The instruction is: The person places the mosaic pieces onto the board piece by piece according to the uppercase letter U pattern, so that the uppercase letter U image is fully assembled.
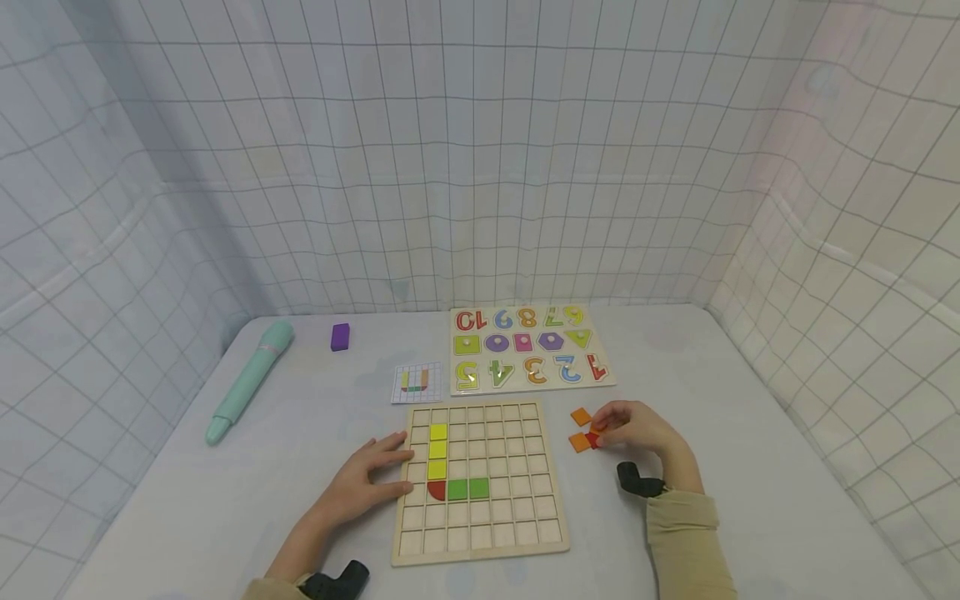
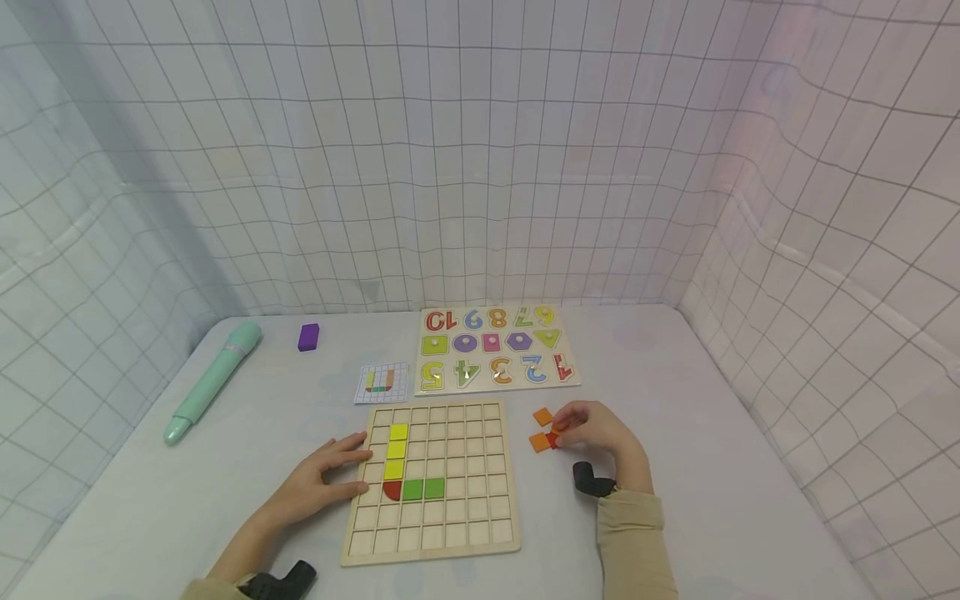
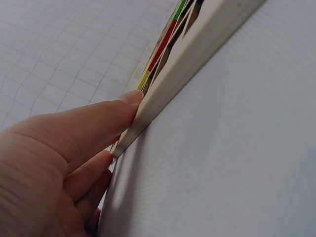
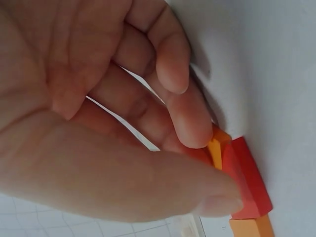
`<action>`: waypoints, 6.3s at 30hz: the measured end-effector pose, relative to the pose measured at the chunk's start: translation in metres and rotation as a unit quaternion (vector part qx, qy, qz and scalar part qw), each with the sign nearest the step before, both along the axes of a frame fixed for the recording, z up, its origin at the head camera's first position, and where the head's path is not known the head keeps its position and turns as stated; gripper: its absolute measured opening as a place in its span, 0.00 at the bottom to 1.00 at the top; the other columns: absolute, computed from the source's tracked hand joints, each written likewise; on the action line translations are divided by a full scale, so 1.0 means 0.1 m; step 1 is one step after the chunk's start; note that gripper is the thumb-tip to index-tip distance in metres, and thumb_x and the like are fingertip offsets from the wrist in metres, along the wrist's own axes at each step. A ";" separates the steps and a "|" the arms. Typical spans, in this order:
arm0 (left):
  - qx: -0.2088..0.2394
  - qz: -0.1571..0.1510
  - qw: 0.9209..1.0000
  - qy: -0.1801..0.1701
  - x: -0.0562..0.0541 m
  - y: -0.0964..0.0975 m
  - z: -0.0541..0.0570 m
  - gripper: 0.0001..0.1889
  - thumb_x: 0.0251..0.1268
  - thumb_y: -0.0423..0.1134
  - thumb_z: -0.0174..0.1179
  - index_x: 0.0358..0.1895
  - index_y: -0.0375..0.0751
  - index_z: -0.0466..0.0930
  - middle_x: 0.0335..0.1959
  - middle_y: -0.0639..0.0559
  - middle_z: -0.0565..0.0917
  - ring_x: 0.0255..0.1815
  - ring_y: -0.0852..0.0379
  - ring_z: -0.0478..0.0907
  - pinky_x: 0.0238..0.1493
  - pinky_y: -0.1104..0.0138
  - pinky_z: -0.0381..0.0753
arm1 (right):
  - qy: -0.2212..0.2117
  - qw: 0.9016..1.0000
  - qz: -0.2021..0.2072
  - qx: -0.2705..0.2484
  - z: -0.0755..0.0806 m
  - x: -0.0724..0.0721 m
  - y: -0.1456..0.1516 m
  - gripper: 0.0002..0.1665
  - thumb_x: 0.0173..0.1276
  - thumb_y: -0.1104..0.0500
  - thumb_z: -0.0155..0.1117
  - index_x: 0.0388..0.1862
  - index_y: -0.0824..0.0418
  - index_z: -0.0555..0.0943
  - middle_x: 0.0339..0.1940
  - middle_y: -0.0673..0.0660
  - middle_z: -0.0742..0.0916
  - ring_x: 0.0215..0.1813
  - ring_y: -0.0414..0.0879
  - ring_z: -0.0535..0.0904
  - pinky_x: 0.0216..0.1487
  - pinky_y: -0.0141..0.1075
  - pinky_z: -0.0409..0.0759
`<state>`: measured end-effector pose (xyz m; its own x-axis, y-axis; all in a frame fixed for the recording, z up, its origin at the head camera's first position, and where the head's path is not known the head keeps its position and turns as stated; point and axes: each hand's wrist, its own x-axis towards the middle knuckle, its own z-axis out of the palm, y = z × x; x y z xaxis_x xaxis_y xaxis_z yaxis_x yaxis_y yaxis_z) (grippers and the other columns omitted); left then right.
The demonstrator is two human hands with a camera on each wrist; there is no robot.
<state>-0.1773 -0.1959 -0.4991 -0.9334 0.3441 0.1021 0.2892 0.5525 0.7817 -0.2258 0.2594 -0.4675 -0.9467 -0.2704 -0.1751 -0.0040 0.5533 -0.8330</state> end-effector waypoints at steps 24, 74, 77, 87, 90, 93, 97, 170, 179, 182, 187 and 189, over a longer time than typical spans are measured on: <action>-0.005 0.002 1.000 -0.006 0.00 0.00 0.00 0.27 0.50 0.50 0.70 0.54 0.43 0.80 0.67 0.46 0.67 0.71 0.43 0.56 0.73 0.52 0.44 | 0.005 0.999 -0.013 0.037 -0.03 0.00 -0.03 0.19 0.47 0.62 0.77 0.40 0.63 0.83 0.33 0.52 0.83 0.36 0.46 0.75 0.40 0.35 0.77; -0.005 0.006 1.000 -0.015 0.00 0.00 0.00 0.27 0.49 0.50 0.70 0.54 0.44 0.81 0.68 0.46 0.67 0.72 0.42 0.54 0.73 0.49 0.44 | 0.029 0.997 -0.016 0.075 -0.06 -0.02 -0.06 0.13 0.49 0.61 0.75 0.33 0.58 0.82 0.29 0.50 0.81 0.33 0.45 0.74 0.35 0.35 0.74; -0.003 0.004 1.000 -0.010 0.00 0.01 0.00 0.27 0.50 0.50 0.70 0.54 0.43 0.81 0.67 0.45 0.67 0.71 0.41 0.54 0.73 0.48 0.45 | 0.029 0.997 -0.011 0.067 -0.05 -0.01 -0.05 0.12 0.51 0.61 0.74 0.34 0.59 0.81 0.29 0.50 0.82 0.33 0.45 0.74 0.35 0.35 0.74; 0.002 0.005 1.000 -0.015 0.00 0.00 0.00 0.27 0.49 0.49 0.70 0.54 0.43 0.81 0.68 0.45 0.67 0.72 0.42 0.54 0.73 0.50 0.43 | 0.009 0.999 0.003 0.050 0.01 0.00 -0.05 0.15 0.56 0.57 0.71 0.42 0.60 0.84 0.31 0.50 0.84 0.35 0.44 0.74 0.36 0.34 0.73; 0.003 0.005 1.000 -0.012 0.00 0.00 0.01 0.27 0.49 0.49 0.70 0.54 0.43 0.81 0.68 0.45 0.67 0.72 0.42 0.54 0.73 0.50 0.44 | 0.004 0.999 -0.004 0.050 0.04 0.01 -0.06 0.15 0.58 0.55 0.70 0.42 0.59 0.84 0.33 0.50 0.85 0.36 0.44 0.75 0.38 0.35 0.74; 0.002 0.005 1.000 -0.011 0.00 0.00 0.00 0.27 0.49 0.49 0.70 0.54 0.42 0.81 0.67 0.45 0.67 0.71 0.42 0.54 0.73 0.50 0.44 | 0.008 0.999 -0.001 0.034 0.09 0.02 -0.07 0.15 0.60 0.54 0.67 0.43 0.60 0.84 0.34 0.51 0.85 0.35 0.45 0.76 0.37 0.36 0.76; 0.000 0.006 1.000 -0.012 0.00 0.00 0.00 0.27 0.49 0.49 0.71 0.54 0.42 0.81 0.67 0.45 0.68 0.71 0.42 0.55 0.73 0.50 0.44 | 0.023 1.000 0.012 0.000 0.16 0.03 -0.12 0.14 0.62 0.54 0.65 0.43 0.61 0.83 0.34 0.53 0.85 0.34 0.50 0.78 0.37 0.38 0.78; -0.003 0.001 1.000 -0.005 -0.01 0.00 0.00 0.27 0.49 0.50 0.70 0.54 0.43 0.81 0.67 0.45 0.67 0.71 0.44 0.56 0.73 0.52 0.44 | 0.003 0.975 0.220 0.018 0.07 0.15 -1.35 0.02 0.56 0.62 0.67 0.28 0.60 0.84 0.21 0.47 0.83 0.25 0.36 0.72 0.28 0.27 0.71; -0.002 0.003 1.000 -0.008 0.00 0.00 -0.01 0.27 0.49 0.50 0.70 0.54 0.43 0.81 0.67 0.45 0.67 0.71 0.43 0.56 0.73 0.51 0.44 | 0.000 0.975 0.218 0.032 0.07 0.16 -1.35 0.02 0.55 0.61 0.68 0.28 0.59 0.84 0.21 0.45 0.83 0.25 0.35 0.72 0.28 0.27 0.72; -0.001 0.003 1.000 -0.009 0.00 0.00 -0.01 0.27 0.49 0.50 0.70 0.54 0.43 0.81 0.67 0.45 0.67 0.71 0.43 0.56 0.73 0.52 0.44 | 0.002 0.976 0.215 0.039 0.09 0.17 -1.35 0.02 0.54 0.61 0.69 0.27 0.59 0.85 0.21 0.45 0.83 0.25 0.35 0.72 0.28 0.27 0.71; 0.000 0.002 1.000 -0.007 0.00 0.00 -0.01 0.27 0.49 0.50 0.70 0.54 0.43 0.81 0.67 0.46 0.67 0.71 0.44 0.56 0.73 0.52 0.44 | 0.013 0.977 0.206 0.054 0.09 0.17 -1.36 0.02 0.54 0.60 0.69 0.27 0.58 0.85 0.20 0.44 0.83 0.24 0.35 0.71 0.28 0.27 0.71; 0.000 0.001 1.000 -0.007 0.00 0.00 -0.01 0.27 0.50 0.50 0.70 0.54 0.43 0.80 0.67 0.46 0.67 0.71 0.44 0.56 0.73 0.52 0.44 | 0.015 0.977 0.202 0.059 0.09 0.17 -1.36 0.02 0.54 0.59 0.69 0.26 0.57 0.85 0.20 0.43 0.83 0.24 0.35 0.71 0.28 0.27 0.71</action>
<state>-0.1773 -0.1958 -0.4998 -0.9355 0.3420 0.0885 0.2765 0.5529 0.7860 -0.2086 0.1230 -0.4588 -0.7715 -0.6035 -0.2017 -0.2662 0.5940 -0.7592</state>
